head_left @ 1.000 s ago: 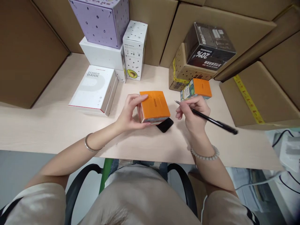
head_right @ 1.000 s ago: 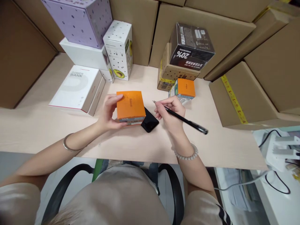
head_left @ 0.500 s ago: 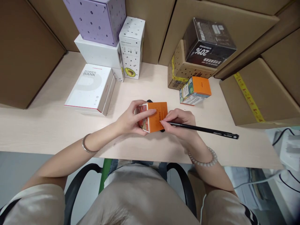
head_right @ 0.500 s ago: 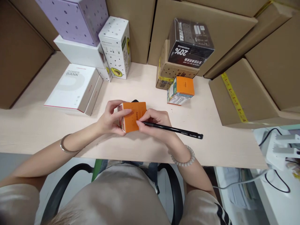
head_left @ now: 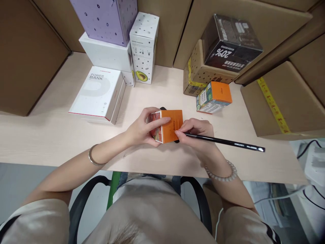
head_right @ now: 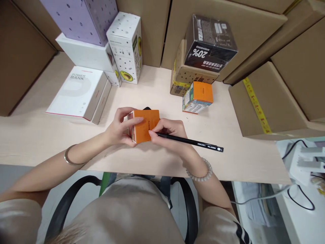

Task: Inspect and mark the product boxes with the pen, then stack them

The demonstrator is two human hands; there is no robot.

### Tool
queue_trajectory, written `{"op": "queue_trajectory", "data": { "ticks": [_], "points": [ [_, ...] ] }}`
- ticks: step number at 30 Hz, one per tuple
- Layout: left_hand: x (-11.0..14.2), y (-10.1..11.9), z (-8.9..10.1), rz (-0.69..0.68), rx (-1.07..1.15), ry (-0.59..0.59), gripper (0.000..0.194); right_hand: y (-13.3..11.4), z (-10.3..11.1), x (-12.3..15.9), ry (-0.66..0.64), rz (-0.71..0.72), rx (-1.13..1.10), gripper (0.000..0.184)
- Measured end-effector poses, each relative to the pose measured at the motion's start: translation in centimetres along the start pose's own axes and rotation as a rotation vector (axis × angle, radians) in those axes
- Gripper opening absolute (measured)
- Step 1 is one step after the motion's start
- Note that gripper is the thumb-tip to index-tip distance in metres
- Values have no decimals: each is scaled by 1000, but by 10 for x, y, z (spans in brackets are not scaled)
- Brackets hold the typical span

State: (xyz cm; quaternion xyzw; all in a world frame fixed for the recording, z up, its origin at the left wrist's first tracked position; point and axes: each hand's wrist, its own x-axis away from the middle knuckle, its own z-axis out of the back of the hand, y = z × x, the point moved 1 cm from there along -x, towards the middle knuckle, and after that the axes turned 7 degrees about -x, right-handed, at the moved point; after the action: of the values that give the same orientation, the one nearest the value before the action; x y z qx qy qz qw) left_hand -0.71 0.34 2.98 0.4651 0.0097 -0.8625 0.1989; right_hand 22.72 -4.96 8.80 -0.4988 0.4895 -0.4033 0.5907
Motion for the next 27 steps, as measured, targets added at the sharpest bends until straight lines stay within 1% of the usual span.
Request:
{"op": "queue_trajectory", "data": {
  "ticks": [3,6,8,12,15,17,20,22,25,27],
  "points": [
    [1,0,0,-3,6,-5,93,-1,-1,0,25,17,5,17],
    [2,-1,0,-3,23,4,99,-2,-1,0,6,5,27,17],
    [2,-1,-1,-2,22,11,98,-2,-1,1,0,7,37,19],
    [2,-1,-2,-2,3,15,92,-2,-1,2,33,23,50,20],
    [3,-2,-2,5,-4,15,89,0,-1,3,11,12,72,21],
    [5,-2,-3,22,-9,-5,91,1,-1,3,3,10,75,23],
    [8,-3,-3,66,-18,-54,97,0,-1,3,43,17,69,22],
    [10,-4,-3,80,-27,-73,97,-1,-1,3,41,21,72,20],
    [10,-4,-3,70,-32,-73,97,-1,-3,2,3,27,60,19],
    [9,-5,-3,59,-19,-57,99,-1,-3,-1,21,40,39,20]
  ]
}}
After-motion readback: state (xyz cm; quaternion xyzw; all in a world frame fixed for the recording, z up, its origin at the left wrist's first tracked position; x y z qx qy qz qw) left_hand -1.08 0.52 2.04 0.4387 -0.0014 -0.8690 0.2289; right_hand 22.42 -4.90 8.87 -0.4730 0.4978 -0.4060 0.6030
